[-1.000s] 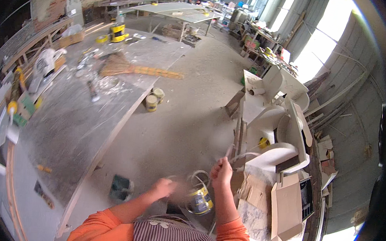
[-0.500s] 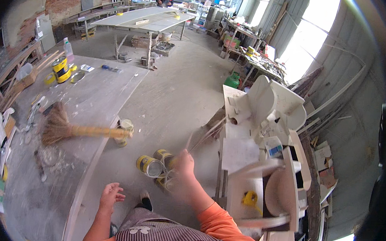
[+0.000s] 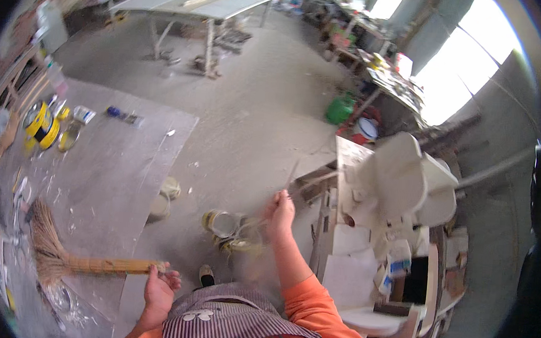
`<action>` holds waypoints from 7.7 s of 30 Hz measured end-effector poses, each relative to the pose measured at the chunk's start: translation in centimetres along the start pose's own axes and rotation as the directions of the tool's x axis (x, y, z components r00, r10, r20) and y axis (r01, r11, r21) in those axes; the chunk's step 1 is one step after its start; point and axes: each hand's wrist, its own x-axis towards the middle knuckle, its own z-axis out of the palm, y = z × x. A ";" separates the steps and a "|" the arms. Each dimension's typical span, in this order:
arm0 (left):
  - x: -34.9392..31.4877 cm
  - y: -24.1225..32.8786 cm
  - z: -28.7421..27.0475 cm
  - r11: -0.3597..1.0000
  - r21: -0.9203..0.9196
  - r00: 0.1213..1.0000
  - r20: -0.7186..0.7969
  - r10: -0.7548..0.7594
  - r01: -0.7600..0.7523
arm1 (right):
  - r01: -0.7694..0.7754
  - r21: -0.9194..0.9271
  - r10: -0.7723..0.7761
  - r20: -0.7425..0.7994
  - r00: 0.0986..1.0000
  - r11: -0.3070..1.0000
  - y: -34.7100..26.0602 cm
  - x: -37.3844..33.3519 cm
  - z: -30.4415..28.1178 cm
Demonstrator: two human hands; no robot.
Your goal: The person carries several paint cans out of a workshop, then returns to sweep debris from a workbench into a dustpan. They also pick up and move various small items on the bench.
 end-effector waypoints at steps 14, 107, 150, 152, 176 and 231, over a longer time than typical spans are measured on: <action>22.3 -10.1 3.7 0.886 0.430 0.930 -0.368 -0.005 0.175 | -0.496 0.047 0.479 0.197 0.855 0.867 2.3 17.1 -1.5; 34.4 -4.9 39.9 -0.779 0.477 0.909 0.127 -0.397 -0.407 | -0.697 -0.207 0.684 0.509 0.522 0.686 15.4 27.2 -13.0; 2.4 9.1 58.7 0.207 -0.293 -0.236 0.936 0.260 -0.933 | 0.350 -0.907 0.611 0.143 0.779 -0.235 23.5 35.3 -41.5; 1.8 10.0 58.1 -0.015 -0.303 -0.285 0.877 0.388 -0.953 | 0.339 -0.899 0.606 0.109 0.788 -0.279 23.1 35.6 -44.5; -3.8 0.9 21.4 0.253 0.858 0.705 0.165 0.690 -0.448 | 0.393 -0.919 0.523 0.324 0.788 -0.022 2.9 28.0 -10.8; -45.7 -50.2 -10.3 0.139 0.271 -0.303 -0.792 -0.530 -0.953 | 0.628 -0.671 0.559 -0.367 -0.743 0.394 14.9 -84.4 -12.2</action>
